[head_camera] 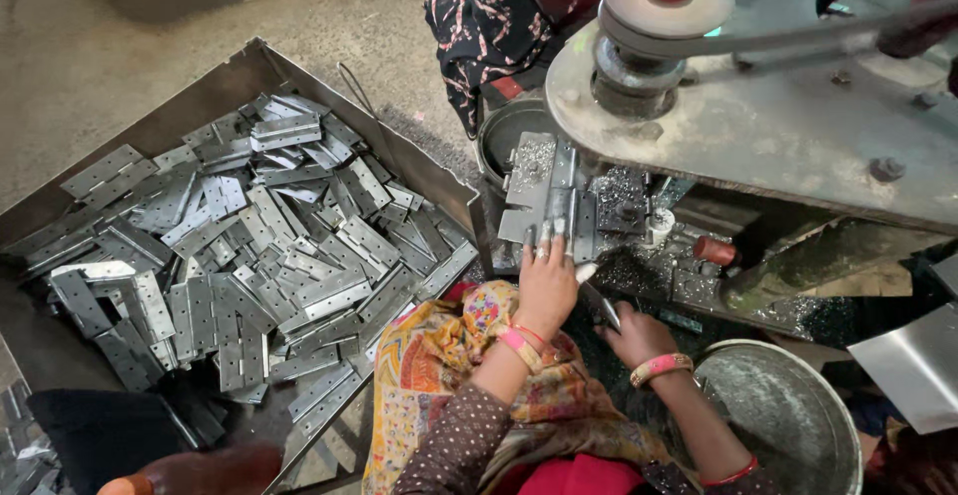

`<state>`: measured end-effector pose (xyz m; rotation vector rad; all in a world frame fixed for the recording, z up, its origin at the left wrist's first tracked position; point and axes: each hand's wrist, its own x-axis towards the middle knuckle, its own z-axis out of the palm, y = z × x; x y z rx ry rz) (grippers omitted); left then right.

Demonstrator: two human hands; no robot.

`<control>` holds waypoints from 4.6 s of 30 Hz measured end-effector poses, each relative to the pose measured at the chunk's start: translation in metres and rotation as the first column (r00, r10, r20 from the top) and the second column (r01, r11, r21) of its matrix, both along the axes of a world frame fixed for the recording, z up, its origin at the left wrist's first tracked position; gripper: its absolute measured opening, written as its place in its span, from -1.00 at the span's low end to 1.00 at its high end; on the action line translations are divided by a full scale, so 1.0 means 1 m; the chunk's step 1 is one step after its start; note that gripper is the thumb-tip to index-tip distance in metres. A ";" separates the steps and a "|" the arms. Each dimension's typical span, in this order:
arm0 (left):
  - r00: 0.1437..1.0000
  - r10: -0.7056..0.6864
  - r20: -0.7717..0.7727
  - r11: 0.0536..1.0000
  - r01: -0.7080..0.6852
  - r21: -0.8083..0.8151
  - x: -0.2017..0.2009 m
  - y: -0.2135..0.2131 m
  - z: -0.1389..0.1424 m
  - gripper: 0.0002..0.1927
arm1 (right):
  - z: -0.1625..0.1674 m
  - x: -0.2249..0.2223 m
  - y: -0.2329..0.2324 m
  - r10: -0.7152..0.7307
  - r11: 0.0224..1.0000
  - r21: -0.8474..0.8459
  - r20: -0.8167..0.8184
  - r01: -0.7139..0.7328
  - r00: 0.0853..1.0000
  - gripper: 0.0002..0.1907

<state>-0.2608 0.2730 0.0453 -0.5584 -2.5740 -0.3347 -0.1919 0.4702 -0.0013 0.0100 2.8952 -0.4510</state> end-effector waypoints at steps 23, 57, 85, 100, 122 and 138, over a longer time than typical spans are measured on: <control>0.998 0.031 0.052 0.995 -0.026 -0.100 -0.023 0.002 -0.016 -0.68 | -0.050 -0.007 0.018 0.005 1.000 0.007 0.186 -0.007 0.983 -0.37; 0.996 0.000 0.094 1.000 0.001 -0.009 -0.067 0.015 -0.024 -0.66 | -0.068 0.014 0.021 -0.032 0.997 -0.059 0.244 0.047 0.969 -0.38; 0.998 -0.009 -0.062 1.000 0.008 -0.026 0.051 -0.001 0.009 -0.70 | -0.013 0.018 0.006 -0.123 0.978 -0.191 -0.211 0.083 0.970 -0.42; 0.981 -0.055 -0.185 0.994 0.037 -0.101 -0.001 -0.012 0.049 -0.83 | -0.012 0.017 0.008 -0.123 0.969 -0.239 -0.231 0.066 0.965 -0.47; 0.999 -0.042 0.029 0.868 0.022 0.497 -0.011 -0.014 0.022 -0.46 | -0.006 0.022 0.006 -0.128 0.966 -0.247 -0.180 0.081 0.975 -0.54; 0.981 0.191 -0.028 0.981 -0.190 0.039 0.004 -0.017 0.007 -0.48 | -0.012 0.023 0.007 -0.111 0.970 -0.235 -0.234 0.054 0.966 -0.55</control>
